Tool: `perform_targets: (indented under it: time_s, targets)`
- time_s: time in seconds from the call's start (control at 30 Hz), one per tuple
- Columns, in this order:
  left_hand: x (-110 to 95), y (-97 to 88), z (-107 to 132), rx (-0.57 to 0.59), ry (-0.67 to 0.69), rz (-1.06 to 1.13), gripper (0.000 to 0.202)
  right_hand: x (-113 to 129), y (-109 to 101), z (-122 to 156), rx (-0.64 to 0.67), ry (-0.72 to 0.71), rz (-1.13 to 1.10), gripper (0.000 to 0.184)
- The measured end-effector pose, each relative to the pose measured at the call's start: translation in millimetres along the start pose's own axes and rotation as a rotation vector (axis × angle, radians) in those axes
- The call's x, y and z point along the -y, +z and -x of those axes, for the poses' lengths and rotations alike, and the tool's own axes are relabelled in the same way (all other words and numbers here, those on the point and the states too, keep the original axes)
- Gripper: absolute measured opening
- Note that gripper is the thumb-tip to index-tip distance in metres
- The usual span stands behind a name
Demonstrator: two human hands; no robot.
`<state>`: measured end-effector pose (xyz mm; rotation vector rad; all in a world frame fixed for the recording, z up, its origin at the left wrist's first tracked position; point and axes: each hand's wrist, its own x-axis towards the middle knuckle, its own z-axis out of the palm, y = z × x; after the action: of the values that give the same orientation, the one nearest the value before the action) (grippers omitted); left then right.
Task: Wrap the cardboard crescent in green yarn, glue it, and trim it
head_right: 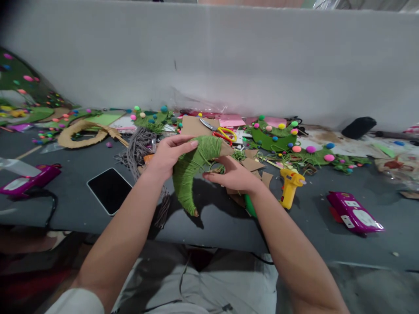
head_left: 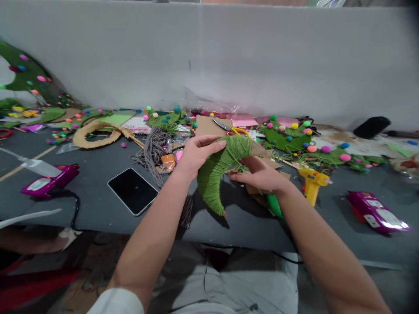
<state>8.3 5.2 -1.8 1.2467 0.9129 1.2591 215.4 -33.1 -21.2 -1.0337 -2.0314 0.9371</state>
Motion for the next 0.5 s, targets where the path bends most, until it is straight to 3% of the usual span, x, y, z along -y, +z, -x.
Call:
perform_targets:
  time_s: [0.1,0.2,0.5]
  targets:
    - [1,2.5,1,0.03,-0.012,0.035,0.04,8,2,-2,0.07,0.0,-0.217,0.037]
    - [0,0.1,1,0.003,0.005,0.02,0.041,17,2,-2,0.037,0.059,-0.225,0.029]
    - [5,-12.2,-4,-0.142,0.204,-0.196,0.033,28,4,0,-0.089,-0.002,0.319,0.03]
